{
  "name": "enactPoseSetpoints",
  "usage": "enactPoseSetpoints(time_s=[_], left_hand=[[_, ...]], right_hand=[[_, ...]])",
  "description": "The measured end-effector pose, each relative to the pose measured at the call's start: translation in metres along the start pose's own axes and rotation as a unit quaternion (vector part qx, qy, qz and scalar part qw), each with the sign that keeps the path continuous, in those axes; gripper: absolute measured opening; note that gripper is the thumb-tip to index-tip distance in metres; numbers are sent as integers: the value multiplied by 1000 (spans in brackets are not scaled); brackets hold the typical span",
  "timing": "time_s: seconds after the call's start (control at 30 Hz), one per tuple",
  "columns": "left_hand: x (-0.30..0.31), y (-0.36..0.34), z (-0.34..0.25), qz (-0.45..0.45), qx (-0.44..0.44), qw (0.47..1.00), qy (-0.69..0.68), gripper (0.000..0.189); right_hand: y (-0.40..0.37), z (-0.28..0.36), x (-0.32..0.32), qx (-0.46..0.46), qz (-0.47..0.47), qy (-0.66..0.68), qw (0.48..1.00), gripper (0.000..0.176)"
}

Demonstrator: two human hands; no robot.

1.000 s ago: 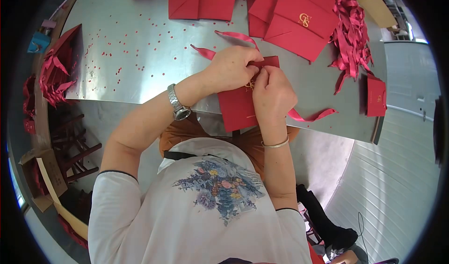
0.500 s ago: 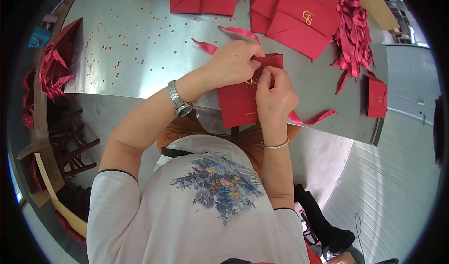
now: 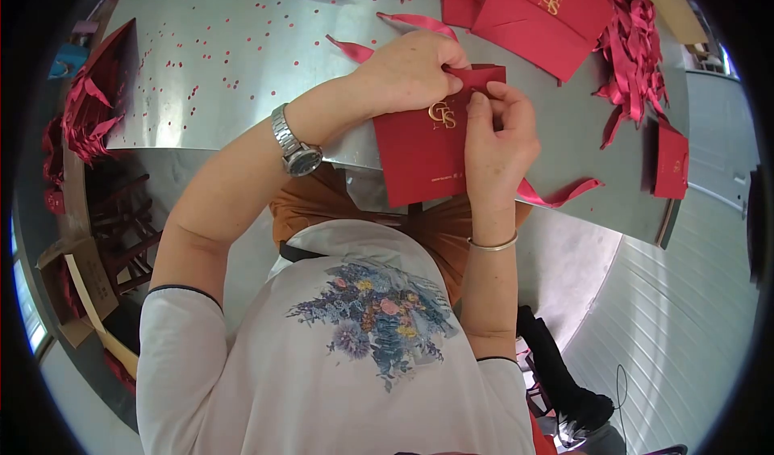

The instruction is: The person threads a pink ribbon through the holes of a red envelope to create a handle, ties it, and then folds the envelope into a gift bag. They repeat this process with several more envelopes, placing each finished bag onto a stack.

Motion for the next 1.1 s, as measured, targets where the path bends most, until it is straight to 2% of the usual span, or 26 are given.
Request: enactPoseSetpoints(time_s=[0.03, 0.23, 0.4, 0.57, 0.67, 0.87, 0.93, 1.07, 1.1], left_hand=[[1, -1, -1, -16, -9, 1000, -16, 12], [3, -1, -2, -20, -29, 999, 2, 13], [2, 2, 1, -13, -35, 999, 12, 15], [5, -1, -3, 14, -49, 999, 14, 18], [5, -3, -6, 30, -90, 995, -22, 19], [3, 0, -9, 24, -97, 994, 37, 22], [2, -3, -7, -21, -95, 993, 62, 22], [2, -4, -4, -34, -84, 994, 55, 20], [2, -3, -3, -8, -57, 997, 54, 23]], right_hand=[[-1, -2, -1, -1, 2, 0, 1000, 8], [-2, 4, -3, 26, 14, -2, 1000, 7], [-1, 12, -5, 88, 6, -58, 994, 6], [-1, 13, -5, 69, -5, -88, 994, 8], [-2, 12, -3, 63, -11, -105, 992, 9], [0, 10, -5, 41, 0, -101, 994, 9], [-2, 8, -5, 41, 3, -89, 995, 9], [-1, 10, -7, 43, 10, -85, 995, 10], [-1, 9, -7, 36, 9, -83, 996, 10]])
Point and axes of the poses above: each hand's wrist, its own y-axis towards the middle knuckle, its own x-axis out of the back of the hand, z = x × y, the point moved 8 cm from there along y, towards the middle knuckle, and after that the axes turned 6 degrees about z, right-handed, at the moved point
